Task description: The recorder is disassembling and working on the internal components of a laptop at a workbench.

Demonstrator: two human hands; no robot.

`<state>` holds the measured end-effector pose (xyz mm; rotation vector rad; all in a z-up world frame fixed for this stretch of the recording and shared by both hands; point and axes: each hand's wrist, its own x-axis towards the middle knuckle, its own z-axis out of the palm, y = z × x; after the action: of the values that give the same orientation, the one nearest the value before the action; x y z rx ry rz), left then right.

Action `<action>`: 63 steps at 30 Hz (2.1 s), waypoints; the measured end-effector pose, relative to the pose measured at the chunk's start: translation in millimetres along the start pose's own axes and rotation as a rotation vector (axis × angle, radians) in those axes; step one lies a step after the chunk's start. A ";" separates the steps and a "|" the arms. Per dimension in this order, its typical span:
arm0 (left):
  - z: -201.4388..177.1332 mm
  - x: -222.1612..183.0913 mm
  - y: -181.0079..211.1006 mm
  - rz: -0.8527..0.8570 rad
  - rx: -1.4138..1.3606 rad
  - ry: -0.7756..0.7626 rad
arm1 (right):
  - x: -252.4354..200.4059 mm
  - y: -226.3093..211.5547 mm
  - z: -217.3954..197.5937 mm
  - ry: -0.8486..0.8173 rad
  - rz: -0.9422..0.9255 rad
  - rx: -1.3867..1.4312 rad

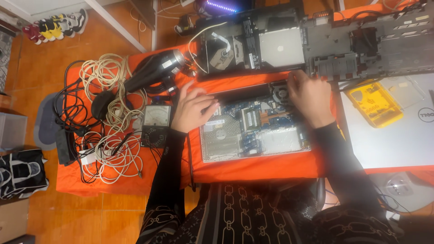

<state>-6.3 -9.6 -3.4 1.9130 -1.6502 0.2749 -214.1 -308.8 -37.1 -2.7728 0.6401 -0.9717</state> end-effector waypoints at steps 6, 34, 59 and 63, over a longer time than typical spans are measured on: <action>-1.7 3.2 4.2 0.006 0.031 0.031 | 1.5 -0.6 -0.5 -0.021 0.013 0.012; 10.8 3.8 15.3 0.005 -0.010 -0.141 | 7.1 -35.9 -20.1 -0.268 -0.409 0.283; 33.4 15.0 34.3 -0.035 -0.073 -0.159 | 5.2 -52.9 -19.7 -0.362 -0.496 0.359; 37.0 21.0 37.6 -0.068 -0.139 -0.186 | 3.0 -58.9 -16.6 -0.388 -0.467 0.376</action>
<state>-45.9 -49.6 -11.2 1.9316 -1.6705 -0.0456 -201.9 -256.8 -7.0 -2.6837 -0.2335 -0.5086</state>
